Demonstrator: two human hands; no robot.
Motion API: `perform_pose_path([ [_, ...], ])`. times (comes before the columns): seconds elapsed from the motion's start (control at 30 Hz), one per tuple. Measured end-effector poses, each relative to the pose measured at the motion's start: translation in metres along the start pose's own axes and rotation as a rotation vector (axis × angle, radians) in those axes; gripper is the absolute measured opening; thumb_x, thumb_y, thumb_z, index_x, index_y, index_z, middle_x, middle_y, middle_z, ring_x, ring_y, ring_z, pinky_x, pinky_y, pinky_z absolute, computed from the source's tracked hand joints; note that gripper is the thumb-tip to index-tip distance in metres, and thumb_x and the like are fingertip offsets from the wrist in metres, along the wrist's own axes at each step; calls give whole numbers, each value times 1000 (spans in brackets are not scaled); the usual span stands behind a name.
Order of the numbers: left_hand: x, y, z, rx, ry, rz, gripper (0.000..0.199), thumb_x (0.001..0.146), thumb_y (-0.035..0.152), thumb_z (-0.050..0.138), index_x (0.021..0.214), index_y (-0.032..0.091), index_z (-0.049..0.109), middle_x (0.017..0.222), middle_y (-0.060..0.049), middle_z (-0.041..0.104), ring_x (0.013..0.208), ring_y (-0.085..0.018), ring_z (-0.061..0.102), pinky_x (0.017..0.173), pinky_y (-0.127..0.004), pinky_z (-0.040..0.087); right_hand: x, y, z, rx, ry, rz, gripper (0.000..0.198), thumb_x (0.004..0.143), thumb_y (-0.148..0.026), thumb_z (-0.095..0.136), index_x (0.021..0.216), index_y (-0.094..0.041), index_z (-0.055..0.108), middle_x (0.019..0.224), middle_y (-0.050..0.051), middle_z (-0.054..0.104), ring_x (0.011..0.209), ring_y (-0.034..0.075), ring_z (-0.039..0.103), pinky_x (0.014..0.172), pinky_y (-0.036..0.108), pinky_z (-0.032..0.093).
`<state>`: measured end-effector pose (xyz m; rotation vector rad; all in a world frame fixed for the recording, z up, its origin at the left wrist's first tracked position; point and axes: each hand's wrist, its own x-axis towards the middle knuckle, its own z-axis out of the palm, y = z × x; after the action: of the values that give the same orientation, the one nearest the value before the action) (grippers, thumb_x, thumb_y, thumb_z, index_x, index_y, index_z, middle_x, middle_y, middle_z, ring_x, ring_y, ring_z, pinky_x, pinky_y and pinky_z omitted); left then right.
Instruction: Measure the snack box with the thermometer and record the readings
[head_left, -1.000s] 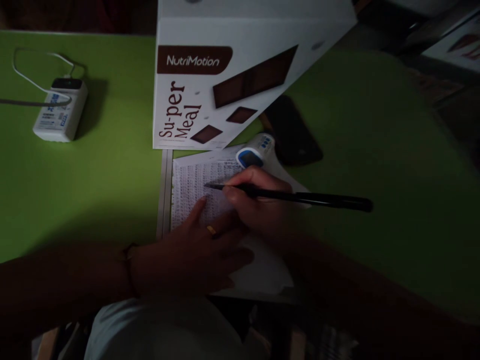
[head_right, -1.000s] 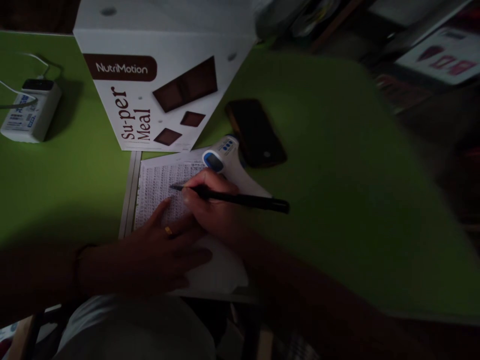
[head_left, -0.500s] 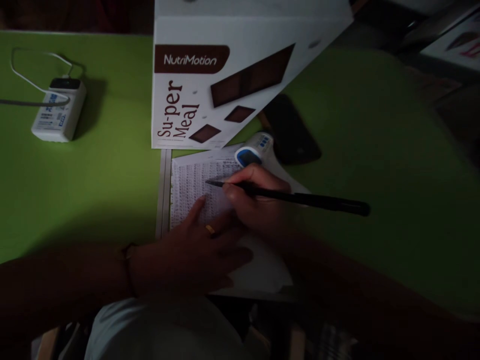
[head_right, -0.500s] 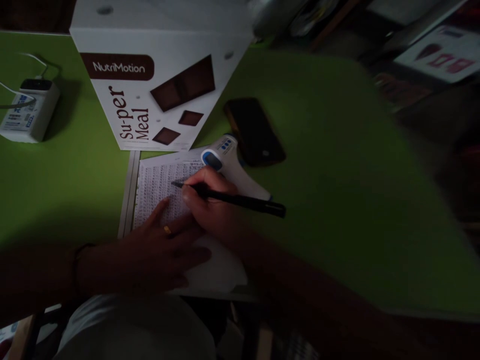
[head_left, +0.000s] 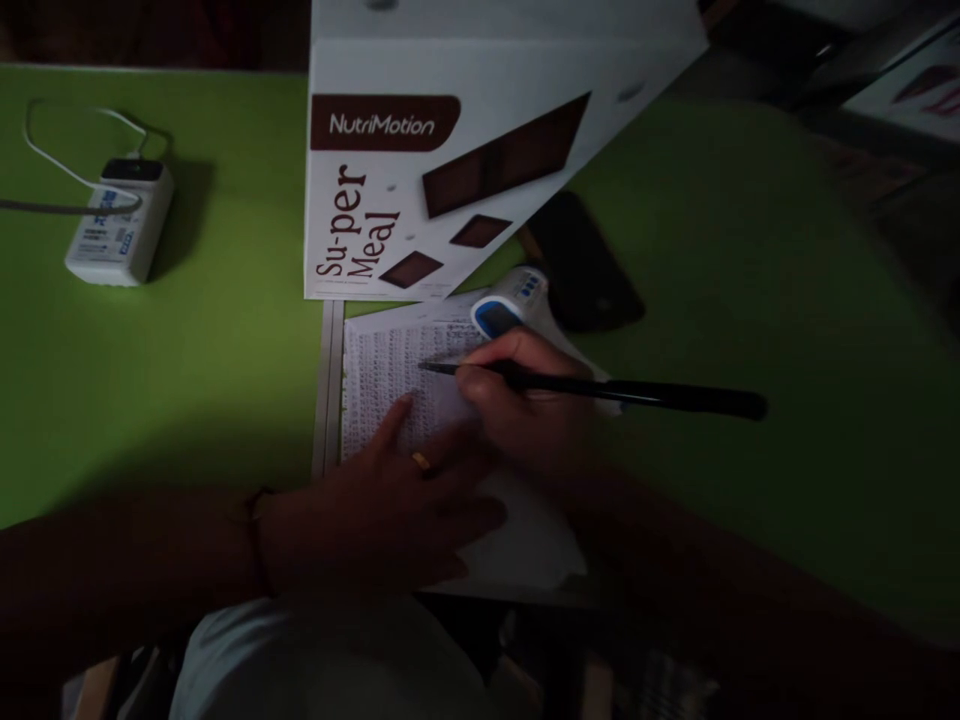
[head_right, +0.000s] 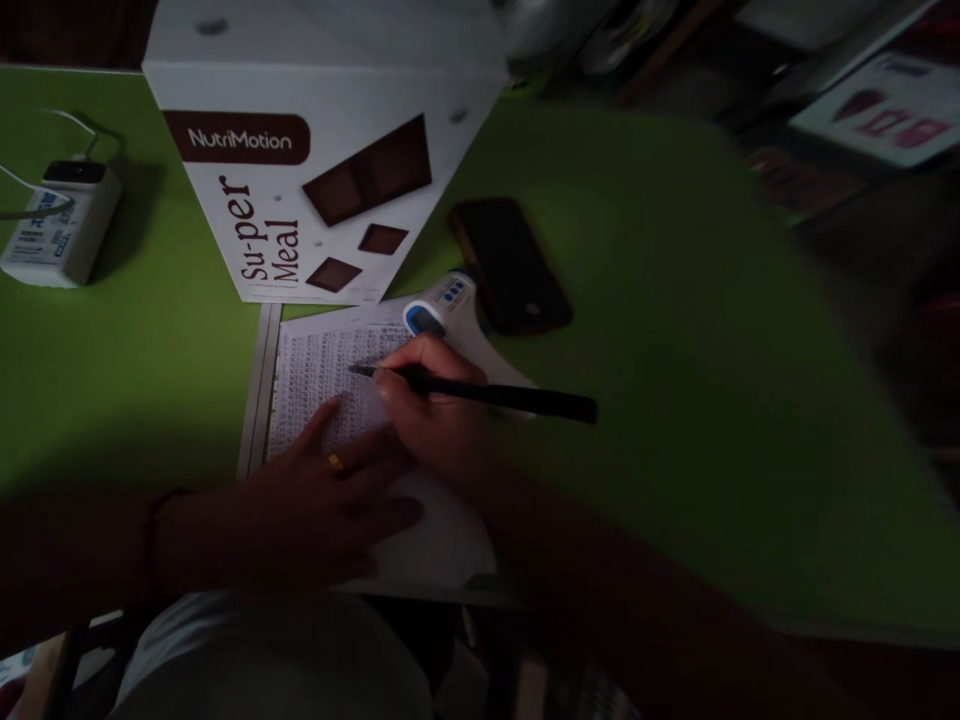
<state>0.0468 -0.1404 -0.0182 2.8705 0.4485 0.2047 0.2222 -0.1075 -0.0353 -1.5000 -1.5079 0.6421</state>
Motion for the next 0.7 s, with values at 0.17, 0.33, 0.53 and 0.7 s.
perform_pose_path([
  [0.17, 0, 0, 0, 10, -6, 0, 47, 90, 43, 64, 131, 22, 57, 147, -15, 46, 143, -35, 31, 111, -69, 29, -2, -5, -2, -43, -48, -11, 7, 76, -25, 58, 69, -25, 54, 57, -2, 56, 52, 14, 51, 49, 30, 44],
  [0.33, 0, -1, -1, 8, 4, 2, 44, 90, 42, 63, 129, 21, 57, 145, -15, 47, 143, -34, 31, 110, -69, 30, -2, -6, -3, -80, -62, -7, 8, 75, -26, 57, 68, -25, 53, 59, -1, 58, 53, 15, 52, 49, 30, 44],
  [0.53, 0, 0, 0, 11, 20, 3, 46, 90, 42, 63, 130, 21, 57, 146, -16, 48, 142, -35, 32, 110, -69, 29, -2, -1, -4, -22, -53, -45, 8, 76, -27, 58, 70, -24, 54, 58, -2, 57, 52, 14, 51, 49, 29, 45],
  [0.7, -1, 0, 3, 9, 26, 4, 46, 89, 43, 64, 129, 21, 58, 144, -15, 49, 142, -35, 32, 110, -70, 29, -3, -1, -2, -79, -63, -41, 6, 76, -24, 59, 71, -25, 55, 61, -2, 59, 56, 16, 56, 55, 31, 49],
])
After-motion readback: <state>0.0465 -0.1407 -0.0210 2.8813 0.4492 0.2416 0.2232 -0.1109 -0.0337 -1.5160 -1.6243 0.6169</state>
